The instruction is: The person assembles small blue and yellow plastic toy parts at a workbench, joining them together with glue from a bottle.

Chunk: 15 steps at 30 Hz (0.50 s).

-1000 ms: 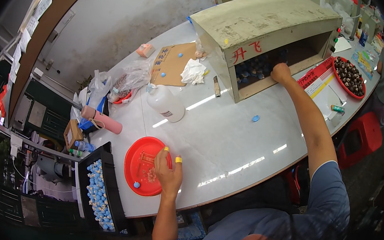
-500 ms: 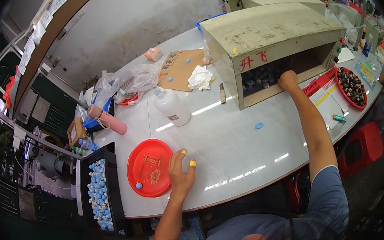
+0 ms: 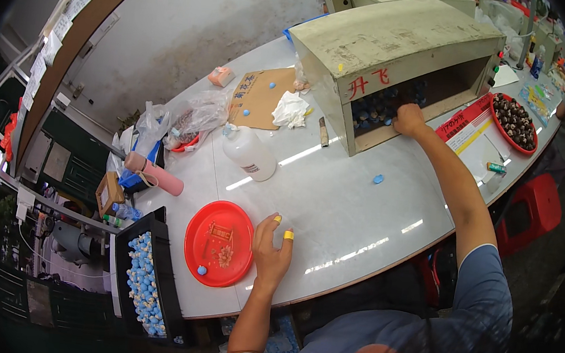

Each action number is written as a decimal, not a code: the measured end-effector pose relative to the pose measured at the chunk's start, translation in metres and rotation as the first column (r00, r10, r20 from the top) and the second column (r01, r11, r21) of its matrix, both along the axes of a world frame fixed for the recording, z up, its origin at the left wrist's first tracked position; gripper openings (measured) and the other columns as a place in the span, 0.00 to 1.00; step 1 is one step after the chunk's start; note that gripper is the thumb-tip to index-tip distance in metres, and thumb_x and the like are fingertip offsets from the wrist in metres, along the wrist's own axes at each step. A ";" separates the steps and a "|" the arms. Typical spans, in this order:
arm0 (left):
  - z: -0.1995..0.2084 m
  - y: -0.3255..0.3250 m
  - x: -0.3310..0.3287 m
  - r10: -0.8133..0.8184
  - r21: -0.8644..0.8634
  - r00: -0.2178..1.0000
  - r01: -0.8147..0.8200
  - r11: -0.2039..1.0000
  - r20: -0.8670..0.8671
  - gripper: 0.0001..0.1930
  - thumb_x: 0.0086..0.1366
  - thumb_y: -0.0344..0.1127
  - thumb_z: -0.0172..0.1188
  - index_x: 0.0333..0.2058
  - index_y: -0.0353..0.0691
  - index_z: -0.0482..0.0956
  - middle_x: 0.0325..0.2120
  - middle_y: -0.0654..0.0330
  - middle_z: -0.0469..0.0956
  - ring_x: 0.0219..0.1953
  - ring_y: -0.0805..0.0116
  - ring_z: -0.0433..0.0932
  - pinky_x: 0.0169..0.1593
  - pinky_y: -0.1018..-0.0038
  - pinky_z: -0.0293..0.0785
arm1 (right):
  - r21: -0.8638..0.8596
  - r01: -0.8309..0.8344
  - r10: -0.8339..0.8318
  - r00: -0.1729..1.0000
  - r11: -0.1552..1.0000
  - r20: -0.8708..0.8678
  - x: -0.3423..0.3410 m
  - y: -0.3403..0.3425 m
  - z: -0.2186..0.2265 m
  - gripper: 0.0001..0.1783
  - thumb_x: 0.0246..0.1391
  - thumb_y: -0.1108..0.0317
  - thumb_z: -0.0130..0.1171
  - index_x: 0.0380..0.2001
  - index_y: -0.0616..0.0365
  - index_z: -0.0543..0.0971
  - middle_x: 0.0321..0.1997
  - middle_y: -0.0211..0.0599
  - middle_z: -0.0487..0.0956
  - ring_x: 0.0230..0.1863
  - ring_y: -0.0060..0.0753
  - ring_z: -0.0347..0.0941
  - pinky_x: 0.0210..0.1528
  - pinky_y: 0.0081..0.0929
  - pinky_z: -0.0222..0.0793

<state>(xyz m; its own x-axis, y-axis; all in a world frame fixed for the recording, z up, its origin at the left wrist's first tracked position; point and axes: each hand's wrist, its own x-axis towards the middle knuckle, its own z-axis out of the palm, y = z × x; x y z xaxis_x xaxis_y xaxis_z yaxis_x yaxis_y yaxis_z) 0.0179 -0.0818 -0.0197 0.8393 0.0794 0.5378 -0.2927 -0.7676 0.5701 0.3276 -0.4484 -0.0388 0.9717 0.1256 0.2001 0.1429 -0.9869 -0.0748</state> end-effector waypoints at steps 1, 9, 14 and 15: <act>0.000 -0.002 0.001 -0.003 0.000 1.000 0.003 1.000 0.003 0.16 0.55 0.25 0.62 0.43 0.31 0.73 0.46 0.47 0.75 0.48 0.50 0.73 0.51 0.64 0.70 | 0.000 0.003 -0.003 1.000 1.000 0.003 -0.002 0.000 0.001 0.14 0.40 0.61 0.61 0.24 0.61 0.84 0.30 0.50 0.81 0.37 0.47 0.79 0.46 0.38 0.72; -0.001 -0.029 0.011 -0.128 -0.009 0.990 0.129 0.992 0.064 0.14 0.53 0.25 0.63 0.40 0.32 0.74 0.43 0.49 0.77 0.46 0.51 0.75 0.48 0.64 0.72 | 0.003 -0.028 0.027 0.998 1.000 0.060 -0.015 0.012 0.006 0.11 0.40 0.64 0.63 0.23 0.62 0.83 0.30 0.50 0.81 0.37 0.47 0.79 0.45 0.37 0.73; -0.002 -0.046 0.019 -0.189 -0.037 0.981 0.191 0.981 0.044 0.14 0.53 0.26 0.63 0.39 0.33 0.74 0.42 0.50 0.77 0.45 0.52 0.75 0.48 0.64 0.72 | 0.013 0.001 -0.002 1.000 1.000 0.029 -0.011 0.017 0.003 0.09 0.40 0.66 0.61 0.21 0.62 0.83 0.29 0.50 0.81 0.39 0.48 0.78 0.45 0.37 0.73; -0.002 -0.048 0.021 -0.214 -0.051 0.976 0.215 0.975 0.037 0.14 0.53 0.27 0.64 0.39 0.33 0.74 0.42 0.50 0.77 0.45 0.52 0.75 0.48 0.64 0.72 | 0.015 0.020 -0.020 1.000 1.000 0.024 -0.011 0.017 0.005 0.08 0.40 0.67 0.61 0.21 0.61 0.83 0.29 0.50 0.81 0.39 0.48 0.78 0.45 0.38 0.73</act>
